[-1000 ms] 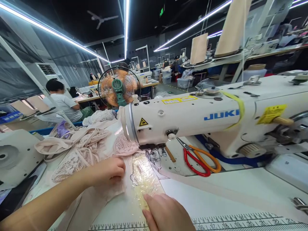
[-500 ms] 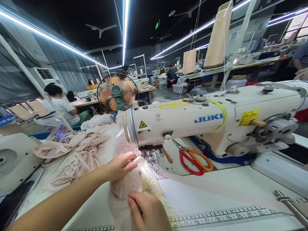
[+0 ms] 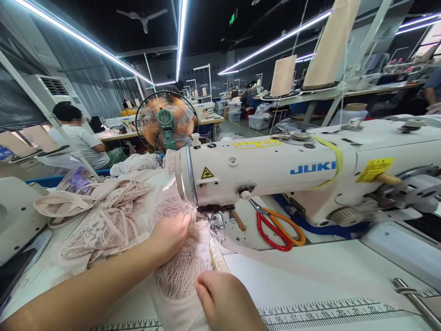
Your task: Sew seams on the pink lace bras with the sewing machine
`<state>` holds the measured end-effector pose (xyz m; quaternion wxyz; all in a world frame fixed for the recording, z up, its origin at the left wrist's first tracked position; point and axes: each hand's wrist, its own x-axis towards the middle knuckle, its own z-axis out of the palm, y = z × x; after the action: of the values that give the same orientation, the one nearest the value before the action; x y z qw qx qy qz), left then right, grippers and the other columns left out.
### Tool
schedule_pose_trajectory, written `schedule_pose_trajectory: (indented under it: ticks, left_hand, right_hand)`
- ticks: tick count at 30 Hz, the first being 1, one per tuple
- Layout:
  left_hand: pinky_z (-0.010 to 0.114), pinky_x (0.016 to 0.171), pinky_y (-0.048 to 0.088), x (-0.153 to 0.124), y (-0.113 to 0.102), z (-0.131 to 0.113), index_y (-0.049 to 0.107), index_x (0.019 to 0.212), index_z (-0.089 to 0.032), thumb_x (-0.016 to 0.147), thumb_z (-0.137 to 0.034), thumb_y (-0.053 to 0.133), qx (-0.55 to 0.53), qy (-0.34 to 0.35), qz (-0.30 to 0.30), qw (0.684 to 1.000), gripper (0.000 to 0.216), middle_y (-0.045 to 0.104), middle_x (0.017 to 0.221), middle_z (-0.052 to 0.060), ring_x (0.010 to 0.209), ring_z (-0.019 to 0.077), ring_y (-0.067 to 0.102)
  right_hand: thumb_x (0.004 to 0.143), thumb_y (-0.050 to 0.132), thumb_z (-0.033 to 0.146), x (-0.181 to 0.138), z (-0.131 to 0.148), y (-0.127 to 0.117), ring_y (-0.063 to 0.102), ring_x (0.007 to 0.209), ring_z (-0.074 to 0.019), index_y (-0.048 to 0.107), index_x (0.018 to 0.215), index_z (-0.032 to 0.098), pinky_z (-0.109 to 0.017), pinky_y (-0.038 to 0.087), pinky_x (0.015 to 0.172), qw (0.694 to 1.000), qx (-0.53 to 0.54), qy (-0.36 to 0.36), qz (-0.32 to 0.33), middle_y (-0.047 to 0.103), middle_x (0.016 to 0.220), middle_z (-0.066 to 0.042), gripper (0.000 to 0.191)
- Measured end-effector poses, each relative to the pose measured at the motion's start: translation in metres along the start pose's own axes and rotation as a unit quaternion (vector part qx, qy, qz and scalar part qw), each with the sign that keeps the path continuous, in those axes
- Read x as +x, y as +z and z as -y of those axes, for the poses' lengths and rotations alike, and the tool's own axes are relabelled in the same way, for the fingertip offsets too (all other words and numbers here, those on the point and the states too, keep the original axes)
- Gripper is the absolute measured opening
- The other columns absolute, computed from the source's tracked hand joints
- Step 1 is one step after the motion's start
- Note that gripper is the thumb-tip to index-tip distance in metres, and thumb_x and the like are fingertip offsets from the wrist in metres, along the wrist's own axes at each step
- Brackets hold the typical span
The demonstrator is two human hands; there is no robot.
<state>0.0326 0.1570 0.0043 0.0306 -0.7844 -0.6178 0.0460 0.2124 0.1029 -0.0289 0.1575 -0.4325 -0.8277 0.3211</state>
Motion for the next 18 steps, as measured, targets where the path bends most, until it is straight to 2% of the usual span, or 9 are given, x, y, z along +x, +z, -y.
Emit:
schedule_pose_trajectory:
  ticks: [2, 4, 6, 8, 10, 11, 13, 15, 18]
  left_hand:
    - [0.033, 0.065, 0.047, -0.004, 0.001, -0.002, 0.055, 0.12, -0.016, 0.087, -0.012, 0.044, 0.023, 0.065, -0.025, 0.997, 0.034, 0.062, 0.11, 0.016, 0.087, 0.0271, 0.062]
    - [0.041, 0.076, 0.049, -0.007, 0.005, -0.001, 0.051, 0.127, -0.018, 0.091, -0.012, 0.041, 0.056, 0.172, -0.084, 0.98, 0.038, 0.057, 0.123, 0.016, 0.094, 0.0276, 0.06]
    - [0.052, 0.091, 0.044, -0.007, 0.01, 0.001, 0.059, 0.116, -0.016, 0.092, -0.011, 0.041, 0.086, 0.277, -0.147, 0.946, 0.03, 0.056, 0.127, 0.015, 0.097, 0.0271, 0.058]
    - [0.054, 0.098, 0.039, -0.005, 0.017, 0.004, 0.066, 0.095, -0.013, 0.09, -0.011, 0.045, 0.087, 0.325, -0.163, 0.928, 0.022, 0.061, 0.12, 0.015, 0.097, 0.0266, 0.059]
    - [0.047, 0.095, 0.044, -0.003, 0.021, 0.006, 0.067, 0.084, -0.013, 0.09, -0.012, 0.047, 0.067, 0.323, -0.13, 0.935, 0.021, 0.064, 0.115, 0.014, 0.095, 0.0258, 0.06]
    - [0.043, 0.092, 0.047, -0.002, 0.021, 0.007, 0.068, 0.086, -0.013, 0.09, -0.013, 0.046, 0.057, 0.315, -0.109, 0.941, 0.022, 0.064, 0.115, 0.015, 0.096, 0.0253, 0.061]
    - [0.037, 0.089, 0.05, -0.001, 0.02, 0.006, 0.066, 0.102, -0.011, 0.09, -0.013, 0.044, 0.037, 0.292, -0.073, 0.953, 0.025, 0.063, 0.12, 0.015, 0.102, 0.0251, 0.06]
    - [0.035, 0.093, 0.049, 0.0, 0.018, 0.005, 0.058, 0.119, -0.008, 0.088, -0.013, 0.046, 0.008, 0.269, -0.044, 0.962, 0.034, 0.059, 0.127, 0.015, 0.111, 0.0257, 0.058]
    - [0.037, 0.098, 0.047, 0.001, 0.015, 0.002, 0.053, 0.126, -0.007, 0.087, -0.013, 0.045, -0.058, 0.235, -0.017, 0.97, 0.04, 0.054, 0.134, 0.015, 0.118, 0.027, 0.054]
  right_hand:
    - [0.085, 0.038, 0.025, 0.0, 0.0, -0.001, 0.049, 0.058, -0.014, 0.038, 0.06, 0.022, -0.024, 0.029, 0.054, 1.0, -0.002, -0.004, 0.009, 0.052, 0.059, 0.003, 0.025]
    - [0.084, 0.039, 0.025, 0.001, -0.002, -0.001, 0.048, 0.058, -0.0137, 0.037, 0.06, 0.022, -0.024, 0.029, 0.054, 1.0, 0.0, -0.009, 0.019, 0.052, 0.059, 0.003, 0.024]
    - [0.083, 0.039, 0.025, 0.0, -0.003, -0.001, 0.047, 0.057, -0.0135, 0.038, 0.06, 0.022, -0.024, 0.029, 0.054, 1.0, 0.0, -0.013, 0.026, 0.052, 0.059, 0.003, 0.023]
    - [0.083, 0.039, 0.026, 0.0, -0.004, -0.002, 0.045, 0.057, -0.0134, 0.038, 0.06, 0.022, -0.024, 0.028, 0.054, 0.999, -0.002, -0.012, 0.036, 0.051, 0.058, 0.003, 0.023]
    - [0.083, 0.039, 0.027, -0.002, -0.005, -0.004, 0.044, 0.057, -0.0136, 0.037, 0.06, 0.022, -0.024, 0.028, 0.053, 0.999, -0.007, -0.005, 0.054, 0.051, 0.058, 0.003, 0.023]
    - [0.083, 0.038, 0.028, -0.002, -0.006, -0.006, 0.044, 0.057, -0.0138, 0.037, 0.06, 0.022, -0.025, 0.027, 0.053, 0.998, -0.01, -0.001, 0.063, 0.052, 0.058, 0.002, 0.024]
    - [0.084, 0.037, 0.03, -0.004, -0.008, -0.008, 0.046, 0.057, -0.0142, 0.038, 0.061, 0.022, -0.025, 0.028, 0.053, 0.997, -0.015, 0.005, 0.075, 0.054, 0.06, 0.002, 0.025]
    - [0.085, 0.037, 0.031, -0.004, -0.011, -0.009, 0.049, 0.06, -0.0149, 0.041, 0.062, 0.022, -0.025, 0.03, 0.055, 0.997, -0.013, 0.006, 0.075, 0.058, 0.063, 0.001, 0.025]
    - [0.085, 0.037, 0.031, -0.004, -0.014, -0.012, 0.052, 0.062, -0.0158, 0.042, 0.062, 0.022, -0.026, 0.031, 0.056, 0.998, -0.005, 0.007, 0.068, 0.06, 0.065, 0.0, 0.025]
